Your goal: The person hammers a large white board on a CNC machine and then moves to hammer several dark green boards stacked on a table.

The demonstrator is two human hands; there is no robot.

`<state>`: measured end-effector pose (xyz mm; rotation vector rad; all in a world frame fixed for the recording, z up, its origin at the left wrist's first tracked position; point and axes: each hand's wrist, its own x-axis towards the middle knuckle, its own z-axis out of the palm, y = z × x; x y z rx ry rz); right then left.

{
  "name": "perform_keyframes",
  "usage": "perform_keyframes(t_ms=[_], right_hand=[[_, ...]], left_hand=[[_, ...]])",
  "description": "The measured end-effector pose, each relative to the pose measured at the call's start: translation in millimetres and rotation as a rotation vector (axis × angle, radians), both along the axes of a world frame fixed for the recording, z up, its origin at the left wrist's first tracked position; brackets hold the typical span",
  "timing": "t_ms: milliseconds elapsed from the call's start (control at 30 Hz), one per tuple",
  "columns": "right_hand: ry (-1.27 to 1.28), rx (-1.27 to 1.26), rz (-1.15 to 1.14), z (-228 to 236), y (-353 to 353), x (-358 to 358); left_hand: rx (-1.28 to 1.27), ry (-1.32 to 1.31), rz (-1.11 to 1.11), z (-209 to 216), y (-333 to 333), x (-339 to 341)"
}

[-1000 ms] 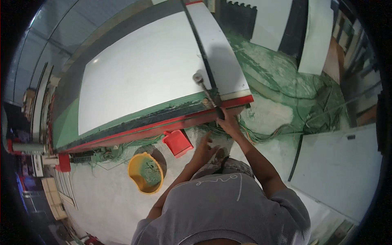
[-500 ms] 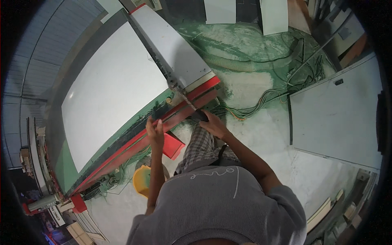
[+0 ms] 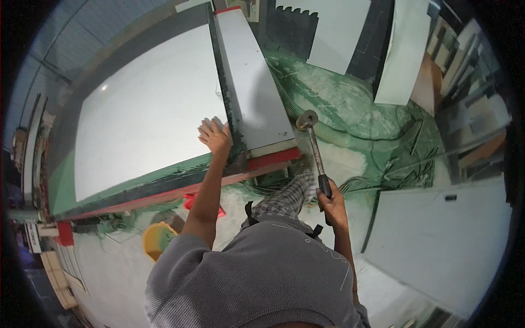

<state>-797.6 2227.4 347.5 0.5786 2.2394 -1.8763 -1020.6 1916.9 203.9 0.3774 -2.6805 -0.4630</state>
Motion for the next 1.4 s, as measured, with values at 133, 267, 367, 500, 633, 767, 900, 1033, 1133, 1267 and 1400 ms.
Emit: perform_keyframes(t_ms=[133,267,367,500,633,767,900,1033,1133,1267,1400], right_hand=[[-0.019,0.284,0.270,-11,52,-79],[-0.078,0.344,0.630,-1,87,-185],[-0.069,0.330,0.835,5,110,-236],[-0.190,0.325,1.032,8,127,-282],[-0.236,0.403,1.189,4,128,-316],[-0.195,0.422,1.262,17,119,-370],[-0.205,0.413,1.265,48,79,-402],[-0.008,0.222,1.219,66,28,-453],[0.035,0.062,1.207,66,-18,-491],[0.056,-0.050,1.238,40,-76,-540],[0.001,-0.020,1.256,0,-111,-578]], left_hand=[[-0.092,-0.075,0.227,-23,20,-23],[-0.152,0.063,0.434,-22,30,-34],[-0.136,-0.003,0.540,-18,36,-46],[-0.099,-0.007,0.597,-13,41,-30],[-0.119,0.020,0.651,-5,48,-41],[-0.063,0.125,0.677,-6,60,-57],[-0.030,0.104,0.757,15,59,-43],[-0.014,0.109,0.940,20,58,-46],[-0.006,0.109,1.082,21,57,-48],[-0.030,0.091,1.338,15,50,-53],[-0.045,-0.042,1.443,9,46,-56]])
